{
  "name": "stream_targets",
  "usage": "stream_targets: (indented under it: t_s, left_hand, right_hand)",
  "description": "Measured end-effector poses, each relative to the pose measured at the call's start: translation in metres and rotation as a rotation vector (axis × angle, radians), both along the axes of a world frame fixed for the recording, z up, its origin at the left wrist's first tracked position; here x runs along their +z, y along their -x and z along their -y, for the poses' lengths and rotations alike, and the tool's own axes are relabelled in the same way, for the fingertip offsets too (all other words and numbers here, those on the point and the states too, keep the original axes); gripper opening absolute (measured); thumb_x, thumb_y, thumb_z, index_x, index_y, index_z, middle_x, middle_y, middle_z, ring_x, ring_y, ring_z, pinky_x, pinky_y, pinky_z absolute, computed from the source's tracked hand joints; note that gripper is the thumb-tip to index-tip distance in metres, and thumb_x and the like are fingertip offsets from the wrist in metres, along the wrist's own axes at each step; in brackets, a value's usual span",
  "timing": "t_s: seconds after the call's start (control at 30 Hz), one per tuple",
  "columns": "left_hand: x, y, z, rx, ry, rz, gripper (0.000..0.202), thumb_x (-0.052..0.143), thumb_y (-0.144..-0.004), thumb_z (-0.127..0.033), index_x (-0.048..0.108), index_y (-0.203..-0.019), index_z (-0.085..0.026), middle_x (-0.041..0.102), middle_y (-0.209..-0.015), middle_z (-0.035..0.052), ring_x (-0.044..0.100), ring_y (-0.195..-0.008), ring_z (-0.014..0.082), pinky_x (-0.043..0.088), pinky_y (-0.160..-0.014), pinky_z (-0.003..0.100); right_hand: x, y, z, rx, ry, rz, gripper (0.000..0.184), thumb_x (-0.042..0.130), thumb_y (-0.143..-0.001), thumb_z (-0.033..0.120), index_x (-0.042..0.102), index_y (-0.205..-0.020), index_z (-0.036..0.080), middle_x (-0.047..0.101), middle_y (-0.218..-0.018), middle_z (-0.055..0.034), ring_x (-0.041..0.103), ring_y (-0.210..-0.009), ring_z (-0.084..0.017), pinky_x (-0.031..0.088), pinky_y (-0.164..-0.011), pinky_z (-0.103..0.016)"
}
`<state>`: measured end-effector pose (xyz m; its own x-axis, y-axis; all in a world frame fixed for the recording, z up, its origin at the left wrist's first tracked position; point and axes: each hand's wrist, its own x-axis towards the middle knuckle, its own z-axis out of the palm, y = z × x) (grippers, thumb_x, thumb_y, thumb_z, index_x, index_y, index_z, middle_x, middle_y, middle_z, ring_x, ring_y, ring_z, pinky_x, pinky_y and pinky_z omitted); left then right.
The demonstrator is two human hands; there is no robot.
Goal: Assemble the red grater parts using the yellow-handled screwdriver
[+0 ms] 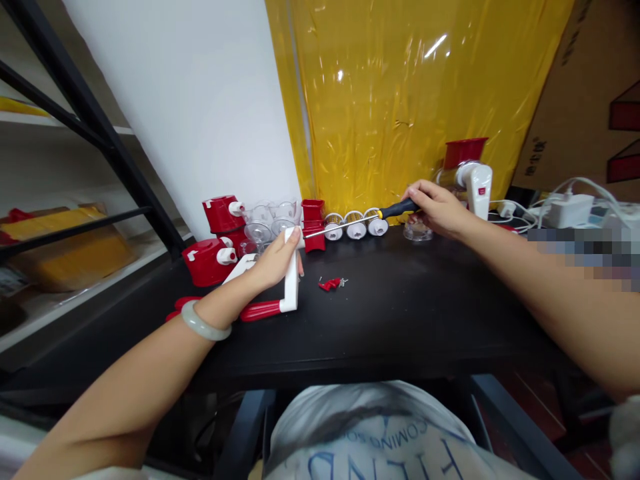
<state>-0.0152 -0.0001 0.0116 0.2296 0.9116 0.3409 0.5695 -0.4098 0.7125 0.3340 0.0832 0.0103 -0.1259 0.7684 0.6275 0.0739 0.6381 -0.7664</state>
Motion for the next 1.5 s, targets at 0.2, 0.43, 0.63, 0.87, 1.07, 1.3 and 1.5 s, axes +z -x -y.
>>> stream_targets:
  t_s: [0.2,0.43,0.63,0.87,1.07,1.3,1.5]
  left_hand:
    - [0.003,-0.002,0.003,0.021,0.062,-0.005,0.065,0.028,-0.091,-0.082,0.048,-0.070,-0.024,0.058,-0.047,0.0030,0.056,-0.044,0.0199,0.043,-0.047,0.031]
    - [0.007,-0.004,0.006,0.075,0.224,-0.008,0.075,0.022,-0.096,-0.074,0.054,-0.054,-0.021,0.060,-0.050,0.0076,0.056,-0.047,0.0183,0.044,-0.053,0.030]
    - [0.007,-0.001,0.004,0.012,0.508,0.183,0.072,0.031,-0.093,-0.077,0.058,-0.059,-0.019,0.059,-0.051,0.0064,0.055,-0.047,0.0173,0.046,-0.051,0.029]
    - [0.014,0.001,0.004,0.005,0.565,0.358,0.062,0.037,-0.093,-0.075,0.056,-0.069,-0.022,0.058,-0.049,0.0034,0.051,-0.041,0.0157,0.038,-0.039,0.025]
    - [0.009,0.000,0.005,-0.075,0.339,0.130,0.072,0.031,-0.091,-0.081,0.056,-0.058,-0.021,0.063,-0.051,0.0077,0.059,-0.046,0.0196,0.049,-0.049,0.030]
    - [0.003,0.004,0.001,-0.098,-0.079,0.055,0.074,0.024,-0.088,-0.087,0.056,-0.074,-0.021,0.063,-0.054,0.0056,0.060,-0.047,0.0197,0.047,-0.046,0.031]
    - [-0.005,0.015,-0.009,-0.212,-0.537,0.073,0.062,0.041,-0.089,-0.082,0.035,-0.114,-0.025,0.070,-0.083,0.0056,0.068,-0.064,0.0198,0.054,-0.059,0.034]
  right_hand:
    - [0.000,0.000,0.002,0.026,0.049,-0.055,0.049,0.078,-0.072,0.067,0.057,-0.082,0.024,0.054,-0.071,0.0016,0.050,-0.054,-0.010,0.041,-0.043,-0.022]
    - [0.002,0.002,0.006,0.017,0.073,-0.033,0.048,0.080,-0.073,0.064,0.056,-0.082,0.023,0.053,-0.074,0.0014,0.050,-0.056,-0.009,0.044,-0.047,-0.022]
    - [0.007,0.000,0.014,-0.050,0.014,0.062,0.037,0.076,-0.081,0.054,0.056,-0.086,0.023,0.053,-0.074,0.0016,0.048,-0.054,-0.009,0.041,-0.048,-0.023]
    - [0.011,-0.001,0.022,-0.064,-0.151,0.208,0.030,0.079,-0.079,0.040,0.060,-0.096,0.024,0.060,-0.085,-0.0006,0.056,-0.067,-0.014,0.045,-0.055,-0.026]
    - [0.013,-0.004,0.016,-0.105,-0.180,0.110,0.024,0.076,-0.081,0.041,0.061,-0.092,0.025,0.062,-0.090,-0.0018,0.059,-0.066,-0.014,0.049,-0.058,-0.030]
    - [0.022,0.002,0.037,-0.303,-0.310,0.138,0.033,0.064,-0.090,0.056,0.061,-0.081,0.024,0.057,-0.068,-0.0019,0.050,-0.055,-0.015,0.038,-0.049,-0.029]
    - [0.024,0.010,0.040,-0.290,-0.301,0.079,0.037,0.074,-0.080,0.057,0.059,-0.074,0.023,0.058,-0.067,-0.0018,0.050,-0.058,-0.014,0.037,-0.049,-0.027]
